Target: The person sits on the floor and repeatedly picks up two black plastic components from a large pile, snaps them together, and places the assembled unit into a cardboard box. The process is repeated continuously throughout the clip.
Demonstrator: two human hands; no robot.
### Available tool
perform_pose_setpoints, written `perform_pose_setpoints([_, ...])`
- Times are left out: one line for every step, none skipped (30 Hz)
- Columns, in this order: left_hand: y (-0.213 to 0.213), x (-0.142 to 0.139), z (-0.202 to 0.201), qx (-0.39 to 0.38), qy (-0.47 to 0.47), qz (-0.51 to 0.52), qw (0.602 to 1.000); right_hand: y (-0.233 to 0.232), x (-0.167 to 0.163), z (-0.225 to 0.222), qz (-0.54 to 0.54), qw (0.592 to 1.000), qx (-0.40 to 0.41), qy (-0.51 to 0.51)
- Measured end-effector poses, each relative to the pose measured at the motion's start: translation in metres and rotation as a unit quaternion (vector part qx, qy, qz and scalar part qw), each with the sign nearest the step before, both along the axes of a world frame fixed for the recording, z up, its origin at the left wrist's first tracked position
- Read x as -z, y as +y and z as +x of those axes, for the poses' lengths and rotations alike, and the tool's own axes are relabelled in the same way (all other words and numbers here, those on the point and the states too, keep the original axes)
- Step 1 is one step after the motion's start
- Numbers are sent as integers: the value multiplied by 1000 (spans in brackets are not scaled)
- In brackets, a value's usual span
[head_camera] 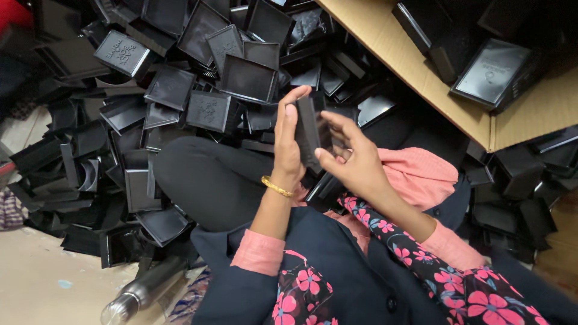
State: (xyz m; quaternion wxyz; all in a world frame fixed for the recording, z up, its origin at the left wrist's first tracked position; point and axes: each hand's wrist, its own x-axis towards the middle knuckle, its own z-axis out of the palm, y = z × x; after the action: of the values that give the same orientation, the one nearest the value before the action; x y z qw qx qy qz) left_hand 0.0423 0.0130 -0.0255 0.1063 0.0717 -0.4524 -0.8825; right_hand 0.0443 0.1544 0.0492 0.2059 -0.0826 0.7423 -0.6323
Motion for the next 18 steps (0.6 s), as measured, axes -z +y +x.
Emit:
perform_pose_setpoints([2, -2, 1, -4, -1, -15, 1000, 0, 1, 3, 27, 1000, -4, 13])
perform_pose_setpoints([3, -4, 2, -7, -1, -29, 1000, 2, 3, 3, 39, 999, -12, 20])
perform_pose_setpoints([4, -6, 3, -11, -2, -42, 999, 5, 4, 4, 51, 998, -20, 26])
perform_pose_setpoints([3, -9, 3, -12, 5, -57, 998, 9, 5, 3, 63, 997, -27, 32])
perform_pose_setpoints([1, -10, 4, -12, 11, -72, 997, 13, 6, -1, 40, 998, -48, -2])
perform_pose_setpoints([-2, -12, 4, -12, 18, -87, 996, 17, 7, -6, 17, 997, -68, -35])
perform_pose_setpoints([-9, -13, 4, -21, 2, -144, 989, 22, 6, -12, -6, 994, -89, -68])
perform_pose_setpoints([-18, -14, 3, -31, -14, -201, 979, 25, 6, -15, -31, 987, -99, -122])
perform_pose_setpoints([-25, -15, 4, -41, -30, -257, 965, 27, 6, -15, -55, 977, -108, -175])
perform_pose_setpoints([-31, -15, 4, -91, -21, -319, 943, 28, 5, -17, -79, 963, -115, -229])
perform_pose_setpoints([-36, -15, 5, -140, -11, -379, 915, 26, 6, -14, -35, 982, -106, -155])
perform_pose_setpoints([-39, -15, 6, -189, -1, -438, 879, 24, 6, -7, 8, 992, -96, -81])
perform_pose_setpoints([-41, -15, 6, -201, -15, -429, 881, 19, 7, -1, 52, 995, -84, -6])
perform_pose_setpoints([-42, -15, 7, -213, -29, -419, 882, 15, 9, 6, 79, 994, -60, 42])
perform_pose_setpoints([-42, -15, 7, -225, -43, -409, 883, 11, 11, 11, 107, 990, -35, 89])
perform_pose_setpoints([-40, -16, 8, -225, -45, -403, 886, 9, 14, 16, 134, 982, -10, 135])
perform_pose_setpoints([-39, -17, 8, -226, -47, -399, 888, 10, 15, 20, 138, 979, -10, 148])
perform_pose_setpoints([-38, -19, 7, -227, -49, -394, 889, 11, 16, 22, 142, 977, -10, 160])
